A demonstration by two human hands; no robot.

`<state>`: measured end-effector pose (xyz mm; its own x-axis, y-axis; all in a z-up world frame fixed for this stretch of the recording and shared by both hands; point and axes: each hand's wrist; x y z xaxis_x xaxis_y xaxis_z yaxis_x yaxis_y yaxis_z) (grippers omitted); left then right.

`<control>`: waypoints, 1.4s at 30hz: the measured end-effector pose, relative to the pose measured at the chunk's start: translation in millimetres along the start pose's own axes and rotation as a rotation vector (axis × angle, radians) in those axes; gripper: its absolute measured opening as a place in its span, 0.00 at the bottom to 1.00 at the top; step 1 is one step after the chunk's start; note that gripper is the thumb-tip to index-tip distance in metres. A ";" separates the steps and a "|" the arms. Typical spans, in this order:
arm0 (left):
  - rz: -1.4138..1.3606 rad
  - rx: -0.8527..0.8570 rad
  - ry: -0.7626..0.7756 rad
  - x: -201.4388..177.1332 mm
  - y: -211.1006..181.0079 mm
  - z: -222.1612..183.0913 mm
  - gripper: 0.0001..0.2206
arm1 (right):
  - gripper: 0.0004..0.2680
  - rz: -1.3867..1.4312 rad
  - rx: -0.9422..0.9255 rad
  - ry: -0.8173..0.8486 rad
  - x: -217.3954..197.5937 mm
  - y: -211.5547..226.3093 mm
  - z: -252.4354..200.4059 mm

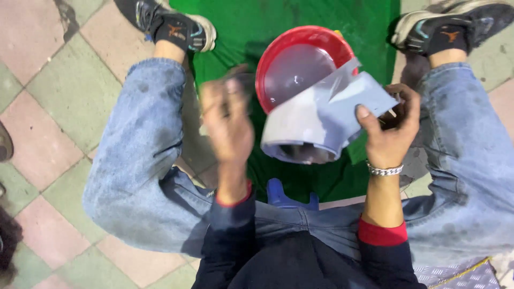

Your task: Wet sanding a plastic motorcycle component using sandpaper and a bucket of water to smooth the surface.

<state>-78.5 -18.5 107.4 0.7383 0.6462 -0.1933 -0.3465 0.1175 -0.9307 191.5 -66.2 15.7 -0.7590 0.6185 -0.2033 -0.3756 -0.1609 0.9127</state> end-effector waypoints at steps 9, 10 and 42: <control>-0.388 -0.021 0.006 -46.1 -28.9 -19.7 0.13 | 0.21 0.444 0.771 -0.338 25.6 4.6 -14.5; -0.393 -0.014 0.008 -45.2 -25.6 -22.1 0.13 | 0.21 0.450 0.766 -0.342 30.3 11.5 -17.4; 0.080 0.182 0.747 64.8 60.7 16.1 0.14 | 0.30 -0.400 -0.266 -0.159 53.0 92.0 -43.9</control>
<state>-61.0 42.7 43.4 0.8791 -0.0150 -0.4764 -0.4572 0.2556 -0.8518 93.4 -82.0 73.3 -0.4453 0.7781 -0.4430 -0.7586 -0.0651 0.6483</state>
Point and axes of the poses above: each hand's wrist, its own z-axis towards the middle knuckle, its own x-axis out of the palm, y = z × x, and after that the axes turned 14 degrees about -y, right-handed
